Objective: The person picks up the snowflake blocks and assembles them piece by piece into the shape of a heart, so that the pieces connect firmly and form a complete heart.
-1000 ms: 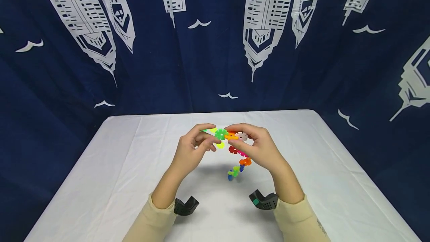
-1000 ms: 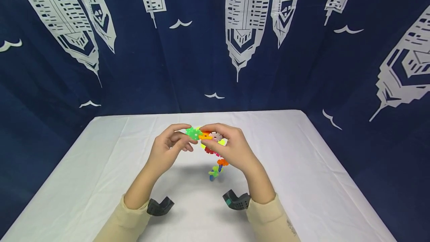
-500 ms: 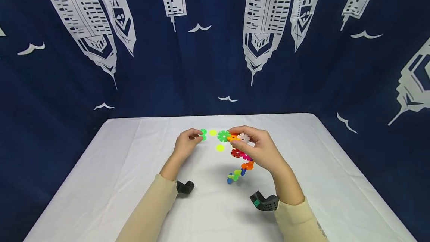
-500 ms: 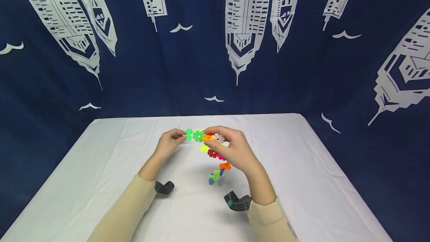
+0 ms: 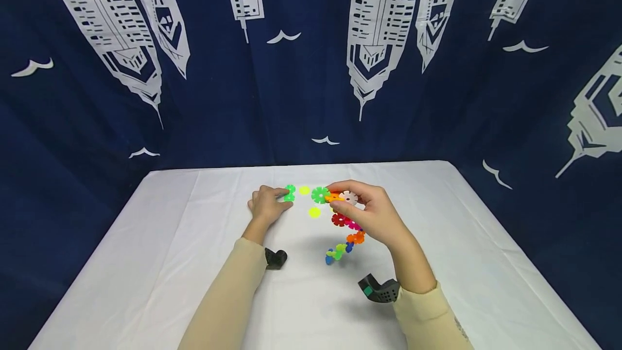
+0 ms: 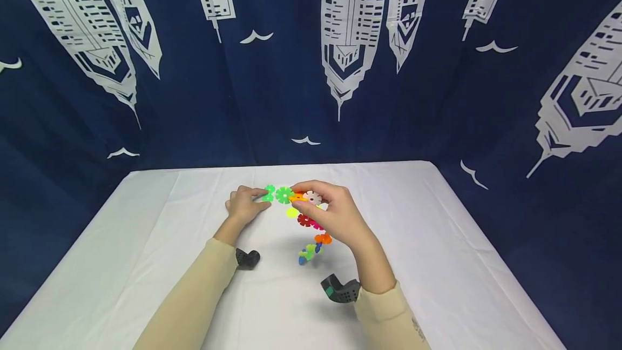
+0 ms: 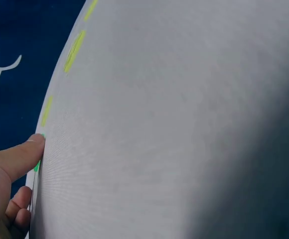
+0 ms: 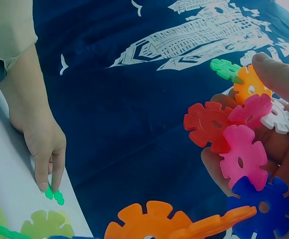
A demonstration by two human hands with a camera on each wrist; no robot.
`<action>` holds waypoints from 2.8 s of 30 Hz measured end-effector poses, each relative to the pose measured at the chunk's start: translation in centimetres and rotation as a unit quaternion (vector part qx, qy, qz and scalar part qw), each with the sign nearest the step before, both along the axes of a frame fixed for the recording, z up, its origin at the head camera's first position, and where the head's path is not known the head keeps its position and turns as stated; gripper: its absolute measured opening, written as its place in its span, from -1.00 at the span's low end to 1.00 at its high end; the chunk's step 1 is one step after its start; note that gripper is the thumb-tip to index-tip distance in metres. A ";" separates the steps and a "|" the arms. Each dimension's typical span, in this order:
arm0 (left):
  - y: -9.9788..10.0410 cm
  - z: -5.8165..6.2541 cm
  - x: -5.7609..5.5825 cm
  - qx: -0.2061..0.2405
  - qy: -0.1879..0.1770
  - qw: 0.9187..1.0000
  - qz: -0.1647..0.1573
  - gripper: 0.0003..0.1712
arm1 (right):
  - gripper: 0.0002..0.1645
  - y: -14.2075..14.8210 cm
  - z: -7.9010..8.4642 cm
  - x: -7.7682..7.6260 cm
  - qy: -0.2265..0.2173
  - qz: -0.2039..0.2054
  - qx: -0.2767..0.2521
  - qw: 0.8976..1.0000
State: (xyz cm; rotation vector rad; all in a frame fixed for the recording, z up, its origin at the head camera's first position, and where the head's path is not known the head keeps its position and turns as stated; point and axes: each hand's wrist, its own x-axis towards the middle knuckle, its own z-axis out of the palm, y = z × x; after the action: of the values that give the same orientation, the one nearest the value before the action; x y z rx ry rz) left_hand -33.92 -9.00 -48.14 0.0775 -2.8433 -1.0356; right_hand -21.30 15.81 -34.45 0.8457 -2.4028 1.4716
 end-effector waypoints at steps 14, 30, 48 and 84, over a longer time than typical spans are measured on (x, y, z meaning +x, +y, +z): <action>-0.7 -0.1 0.5 0.027 0.020 0.999 -0.012 -0.59 | -0.69 -0.2 0.0 0.1 -0.003 -0.003 0.005 1.000; 0.2 6.2 6.5 0.396 0.095 0.901 -0.147 -0.56 | -0.70 -0.2 0.1 -0.1 -0.008 0.001 0.003 1.000; 1.8 10.9 12.3 0.377 0.182 0.847 -0.328 -0.64 | -0.68 0.0 0.1 -0.3 0.071 0.003 0.001 0.997; 2.6 11.9 13.6 0.574 0.011 0.776 -0.261 -0.65 | -0.50 -1.6 -0.8 -0.4 0.212 0.027 -0.008 0.977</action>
State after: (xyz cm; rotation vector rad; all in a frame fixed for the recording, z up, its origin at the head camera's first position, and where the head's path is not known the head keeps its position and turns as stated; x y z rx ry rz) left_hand -20.31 -6.37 -36.27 -0.6363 -1.7425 -2.6554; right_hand -21.73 14.25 -35.23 1.0998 -2.0625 1.1782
